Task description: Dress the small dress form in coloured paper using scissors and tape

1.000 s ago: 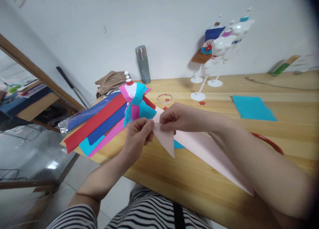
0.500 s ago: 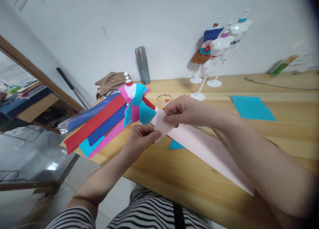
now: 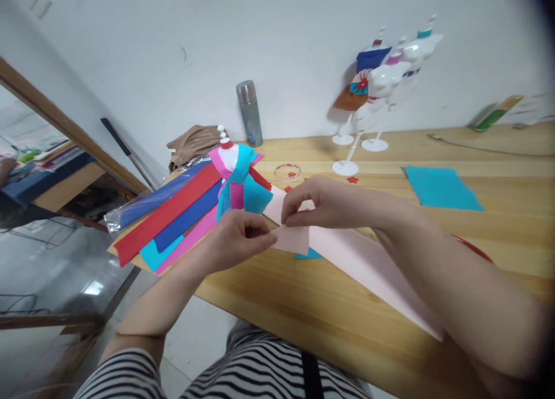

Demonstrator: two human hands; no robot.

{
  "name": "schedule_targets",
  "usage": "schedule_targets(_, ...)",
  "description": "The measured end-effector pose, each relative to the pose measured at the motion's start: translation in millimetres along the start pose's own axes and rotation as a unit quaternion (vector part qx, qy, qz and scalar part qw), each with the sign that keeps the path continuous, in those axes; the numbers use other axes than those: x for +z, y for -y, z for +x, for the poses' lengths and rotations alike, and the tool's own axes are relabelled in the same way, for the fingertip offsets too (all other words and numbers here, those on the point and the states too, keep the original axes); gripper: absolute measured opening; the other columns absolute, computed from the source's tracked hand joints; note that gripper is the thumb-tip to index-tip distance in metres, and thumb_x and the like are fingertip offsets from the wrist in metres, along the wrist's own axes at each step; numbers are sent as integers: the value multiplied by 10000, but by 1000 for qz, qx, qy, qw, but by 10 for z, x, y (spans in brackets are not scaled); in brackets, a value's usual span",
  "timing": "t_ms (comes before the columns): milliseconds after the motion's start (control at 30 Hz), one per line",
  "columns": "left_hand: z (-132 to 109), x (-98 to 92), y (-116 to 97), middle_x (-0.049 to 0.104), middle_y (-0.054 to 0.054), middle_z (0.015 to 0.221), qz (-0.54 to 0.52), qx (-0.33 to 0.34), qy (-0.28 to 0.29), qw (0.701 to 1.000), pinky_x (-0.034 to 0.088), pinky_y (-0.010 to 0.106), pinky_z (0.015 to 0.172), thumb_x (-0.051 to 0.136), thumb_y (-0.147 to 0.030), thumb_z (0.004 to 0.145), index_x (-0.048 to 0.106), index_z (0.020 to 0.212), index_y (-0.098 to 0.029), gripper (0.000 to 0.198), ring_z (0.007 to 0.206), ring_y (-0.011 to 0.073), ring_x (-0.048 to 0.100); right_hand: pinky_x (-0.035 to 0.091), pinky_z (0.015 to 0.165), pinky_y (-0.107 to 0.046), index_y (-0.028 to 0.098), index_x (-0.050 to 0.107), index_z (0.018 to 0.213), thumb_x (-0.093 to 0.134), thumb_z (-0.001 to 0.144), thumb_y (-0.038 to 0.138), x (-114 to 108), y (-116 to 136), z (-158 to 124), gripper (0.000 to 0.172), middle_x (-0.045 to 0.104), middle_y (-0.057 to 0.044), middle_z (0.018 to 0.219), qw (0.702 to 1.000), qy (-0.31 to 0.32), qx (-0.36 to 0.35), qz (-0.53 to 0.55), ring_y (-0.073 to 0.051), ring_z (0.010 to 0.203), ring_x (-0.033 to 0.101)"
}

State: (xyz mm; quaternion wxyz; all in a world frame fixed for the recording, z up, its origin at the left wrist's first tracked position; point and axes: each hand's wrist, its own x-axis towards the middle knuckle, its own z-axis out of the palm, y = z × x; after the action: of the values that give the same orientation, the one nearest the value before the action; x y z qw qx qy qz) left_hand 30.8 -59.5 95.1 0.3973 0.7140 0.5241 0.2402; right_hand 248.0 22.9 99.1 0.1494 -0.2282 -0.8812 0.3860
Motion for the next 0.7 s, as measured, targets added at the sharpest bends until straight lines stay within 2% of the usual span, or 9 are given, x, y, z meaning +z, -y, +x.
schedule_targets(133, -18, -110, 2, 518, -17, 593, -21, -14, -64, 998, 274, 233, 502, 686, -391, 807, 710, 704, -149, 264, 552, 84, 397, 386, 629, -302, 214, 701, 714, 589, 824, 265, -21, -50, 13, 165, 667, 15, 673, 999, -28, 13, -5, -129, 639, 543)
schedule_targets(267, -34, -158, 56, 492, -19, 561, -43, -23, -153, 987, 258, 242, 501, 725, -388, 778, 741, 686, -160, 246, 539, 84, 369, 351, 623, -304, 208, 684, 705, 570, 821, 281, -24, -68, 19, 179, 625, 19, 655, 998, -49, 29, 4, -123, 632, 500)
schedule_targets(333, -42, -155, 85, 481, -22, 559, -63, -19, -174, 983, 242, 240, 497, 735, -397, 782, 748, 695, -162, 250, 537, 81, 360, 330, 601, -298, 204, 673, 696, 574, 810, 286, -27, -82, 7, 171, 593, 23, 649, 998, -53, 42, 12, -122, 627, 476)
schedule_targets(467, -80, -112, 100, 410, -44, 516, -103, -32, -178, 978, 202, 239, 479, 715, -512, 816, 760, 727, -153, 373, 499, 69, 311, 269, 558, -290, 202, 635, 644, 623, 785, 309, -41, -104, -25, 177, 502, 26, 633, 992, -73, 81, 57, -119, 609, 401)
schedule_targets(533, -108, -59, 81, 433, -41, 520, -125, -45, -172, 976, 210, 239, 485, 708, -534, 821, 760, 742, -148, 398, 497, 66, 324, 259, 554, -291, 200, 645, 651, 640, 780, 339, -36, -102, -16, 189, 504, 17, 638, 988, -81, 96, 89, -124, 607, 406)
schedule_targets(700, -139, 115, 75, 481, -32, 499, -153, -58, -106, 981, 238, 238, 472, 740, -511, 787, 695, 663, -150, 385, 464, 63, 359, 331, 561, -284, 194, 678, 676, 665, 732, 395, 8, -74, 39, 209, 569, -9, 669, 982, -115, 102, 113, -147, 646, 491)
